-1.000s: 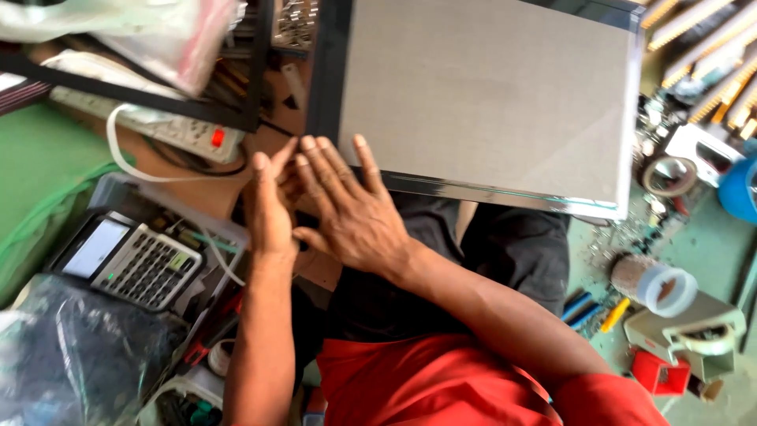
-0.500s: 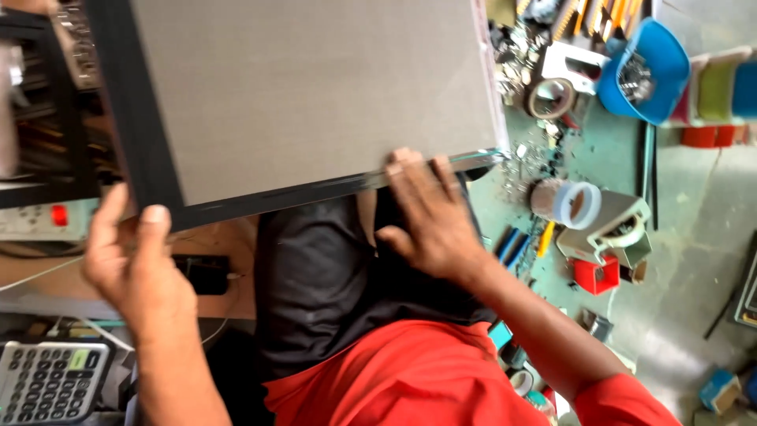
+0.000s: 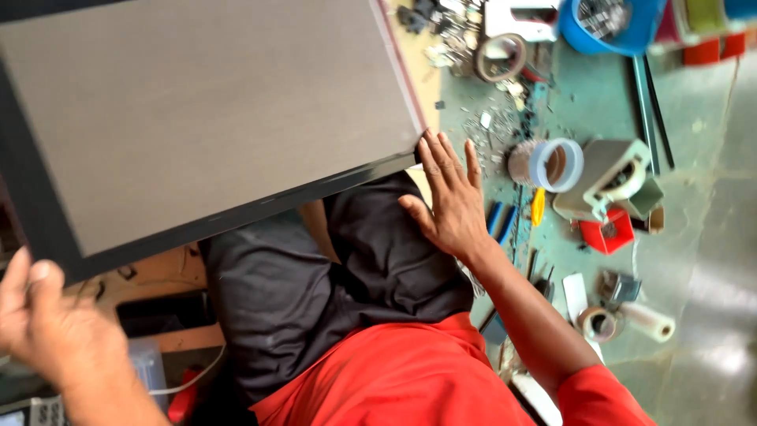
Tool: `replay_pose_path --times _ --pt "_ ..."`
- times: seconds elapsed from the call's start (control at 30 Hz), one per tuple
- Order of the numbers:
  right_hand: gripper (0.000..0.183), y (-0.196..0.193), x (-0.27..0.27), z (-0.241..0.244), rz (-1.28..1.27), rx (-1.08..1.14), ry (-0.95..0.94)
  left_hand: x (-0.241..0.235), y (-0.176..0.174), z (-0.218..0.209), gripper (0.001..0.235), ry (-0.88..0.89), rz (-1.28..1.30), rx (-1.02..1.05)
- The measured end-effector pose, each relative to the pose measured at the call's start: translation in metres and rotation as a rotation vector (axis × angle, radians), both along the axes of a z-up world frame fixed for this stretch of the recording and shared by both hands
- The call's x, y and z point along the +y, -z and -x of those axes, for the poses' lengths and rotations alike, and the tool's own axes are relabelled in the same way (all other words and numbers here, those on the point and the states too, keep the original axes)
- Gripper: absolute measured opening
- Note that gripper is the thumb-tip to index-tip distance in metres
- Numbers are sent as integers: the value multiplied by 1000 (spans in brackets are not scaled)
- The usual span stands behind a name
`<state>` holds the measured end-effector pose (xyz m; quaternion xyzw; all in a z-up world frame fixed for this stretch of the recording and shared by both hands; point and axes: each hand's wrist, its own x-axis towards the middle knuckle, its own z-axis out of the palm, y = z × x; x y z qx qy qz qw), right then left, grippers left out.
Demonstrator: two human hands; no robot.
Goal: The person picks up a picture frame with its backing board, then applies black tape along the edges of the backing, pressing the tape down around the frame while seated at a cluttered workbench. They finish by placing the taped frame down on the bench.
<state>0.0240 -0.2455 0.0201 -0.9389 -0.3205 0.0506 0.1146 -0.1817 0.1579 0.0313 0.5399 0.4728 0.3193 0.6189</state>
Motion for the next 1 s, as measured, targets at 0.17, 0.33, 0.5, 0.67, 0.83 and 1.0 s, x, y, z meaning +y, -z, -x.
replay_pose_path --times 0.17,0.33,0.5,0.67,0.83,1.0 --pt "52 39 -84 6 -253 -21 350 29 37 30 25 38 151 138" --pt "31 106 -125 48 -16 206 548 -33 -17 -80 26 38 38 597" --pt "32 190 -128 110 174 172 450 -130 -63 -207 28 947 -968 62" --pt "28 151 -115 101 -32 285 548 -249 -6 -314 48 1654 -1151 10" --pt "27 107 -128 93 -468 429 837 -298 12 -355 62 2171 -1141 647" --pt "19 33 -113 71 -956 561 898 -302 27 -379 50 2408 -866 1046"
